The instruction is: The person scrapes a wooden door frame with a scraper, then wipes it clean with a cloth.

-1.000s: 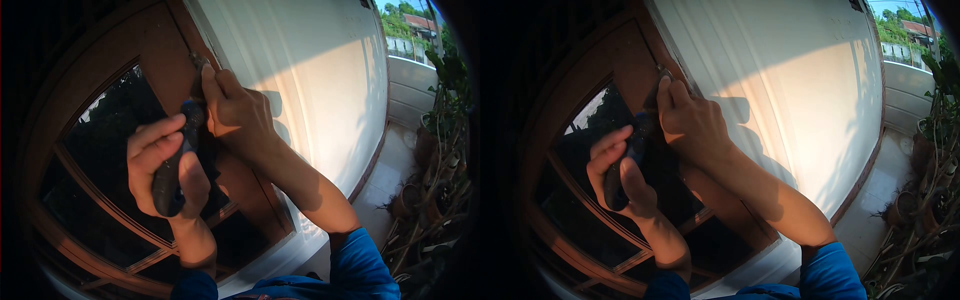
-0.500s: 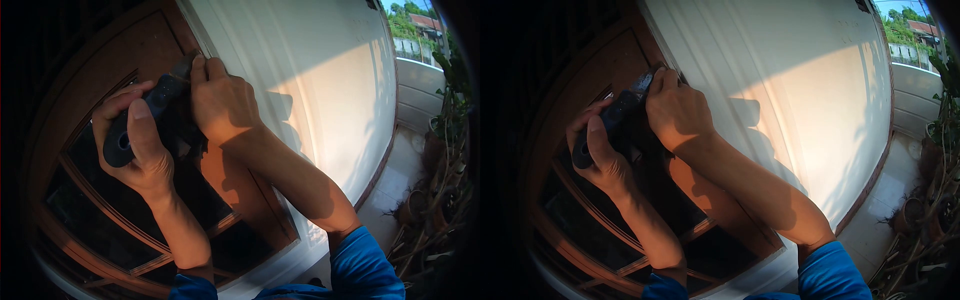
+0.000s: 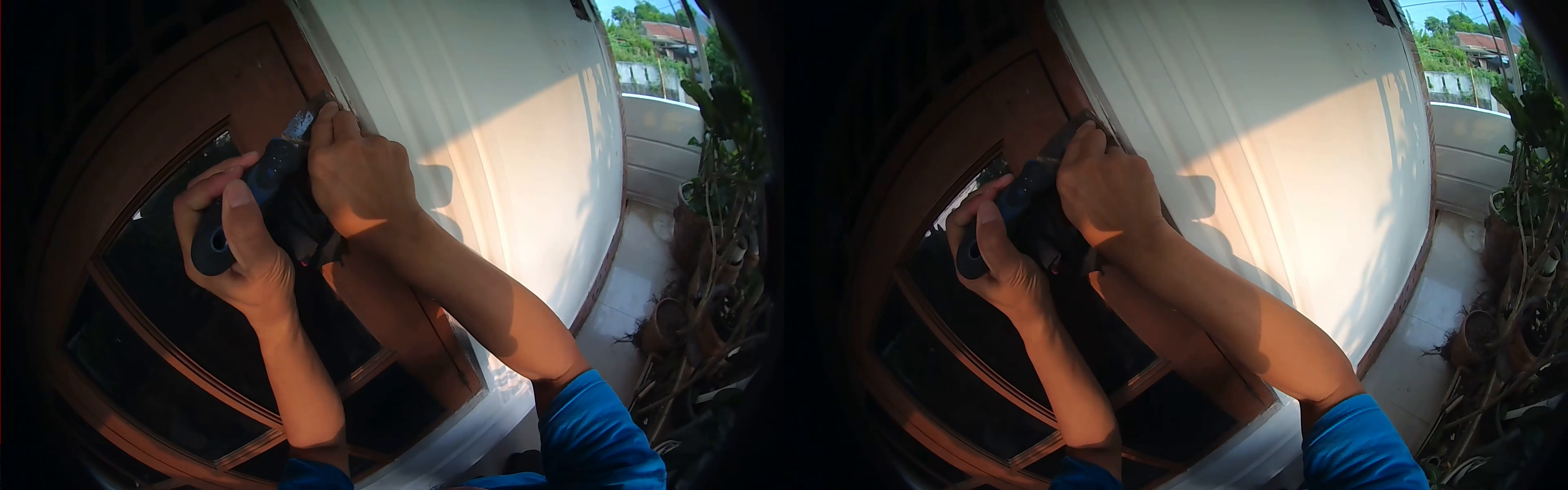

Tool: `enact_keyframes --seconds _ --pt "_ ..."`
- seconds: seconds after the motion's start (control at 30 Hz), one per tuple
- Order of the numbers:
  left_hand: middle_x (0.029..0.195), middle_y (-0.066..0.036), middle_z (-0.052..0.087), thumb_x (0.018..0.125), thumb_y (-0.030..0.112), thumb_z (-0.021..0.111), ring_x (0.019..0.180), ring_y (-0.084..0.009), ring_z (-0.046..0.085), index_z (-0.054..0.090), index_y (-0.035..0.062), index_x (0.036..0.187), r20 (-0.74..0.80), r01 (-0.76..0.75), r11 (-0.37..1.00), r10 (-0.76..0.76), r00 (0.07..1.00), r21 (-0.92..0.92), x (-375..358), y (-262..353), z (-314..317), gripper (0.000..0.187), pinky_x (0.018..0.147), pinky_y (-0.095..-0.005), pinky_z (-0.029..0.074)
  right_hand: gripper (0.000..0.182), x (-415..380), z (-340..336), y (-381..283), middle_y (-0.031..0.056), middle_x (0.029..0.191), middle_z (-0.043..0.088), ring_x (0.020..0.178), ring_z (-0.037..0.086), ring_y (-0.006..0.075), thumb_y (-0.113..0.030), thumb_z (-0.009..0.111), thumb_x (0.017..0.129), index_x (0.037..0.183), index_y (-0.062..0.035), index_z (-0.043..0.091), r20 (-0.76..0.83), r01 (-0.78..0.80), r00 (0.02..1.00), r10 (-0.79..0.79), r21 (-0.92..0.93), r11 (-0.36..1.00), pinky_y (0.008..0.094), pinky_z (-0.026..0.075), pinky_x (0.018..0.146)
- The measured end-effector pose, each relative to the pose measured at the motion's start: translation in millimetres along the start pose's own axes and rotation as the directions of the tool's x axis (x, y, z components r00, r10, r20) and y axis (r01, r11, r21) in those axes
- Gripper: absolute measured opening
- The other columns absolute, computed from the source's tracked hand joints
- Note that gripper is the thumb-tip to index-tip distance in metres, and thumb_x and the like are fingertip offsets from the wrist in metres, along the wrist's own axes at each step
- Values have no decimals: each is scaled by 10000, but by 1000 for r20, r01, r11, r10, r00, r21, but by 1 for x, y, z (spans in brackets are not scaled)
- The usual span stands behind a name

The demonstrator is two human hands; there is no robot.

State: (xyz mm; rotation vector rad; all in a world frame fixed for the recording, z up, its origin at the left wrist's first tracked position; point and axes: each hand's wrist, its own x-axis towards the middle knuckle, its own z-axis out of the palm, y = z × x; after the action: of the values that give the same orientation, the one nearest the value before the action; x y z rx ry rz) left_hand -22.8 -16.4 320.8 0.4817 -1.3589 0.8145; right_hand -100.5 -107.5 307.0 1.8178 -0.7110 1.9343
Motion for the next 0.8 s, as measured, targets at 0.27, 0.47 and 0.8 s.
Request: enact_keyframes --seconds 0.27,0.47,0.8 --pt "921 -156 693 942 143 584 894 -206 654 608 -24 935 46 -54 997 52 998 62 7 5 -2 169 883 -323 482 382 5 7 -3 170 839 658 596 698 269 -91 579 836 1128 156 583 -9 -3 1000 3 16 1000 347 565 498" --pt "888 -111 703 919 150 591 886 -173 644 624 -2 893 18 46 990 -49 999 136 24 11 7 158 874 -318 480 402 18 9 5 135 807 643 581 694 182 -102 604 817 1111 170 621 6 59 998 -59 -38 998 283 552 471" --pt "922 -138 708 923 148 568 913 -193 648 626 -14 918 89 -22 979 4 996 200 32 16 8 173 923 -332 464 426 20 11 8 143 793 643 560 682 186 -93 618 807 1127 188 609 -38 74 997 -73 7 997 285 551 466"
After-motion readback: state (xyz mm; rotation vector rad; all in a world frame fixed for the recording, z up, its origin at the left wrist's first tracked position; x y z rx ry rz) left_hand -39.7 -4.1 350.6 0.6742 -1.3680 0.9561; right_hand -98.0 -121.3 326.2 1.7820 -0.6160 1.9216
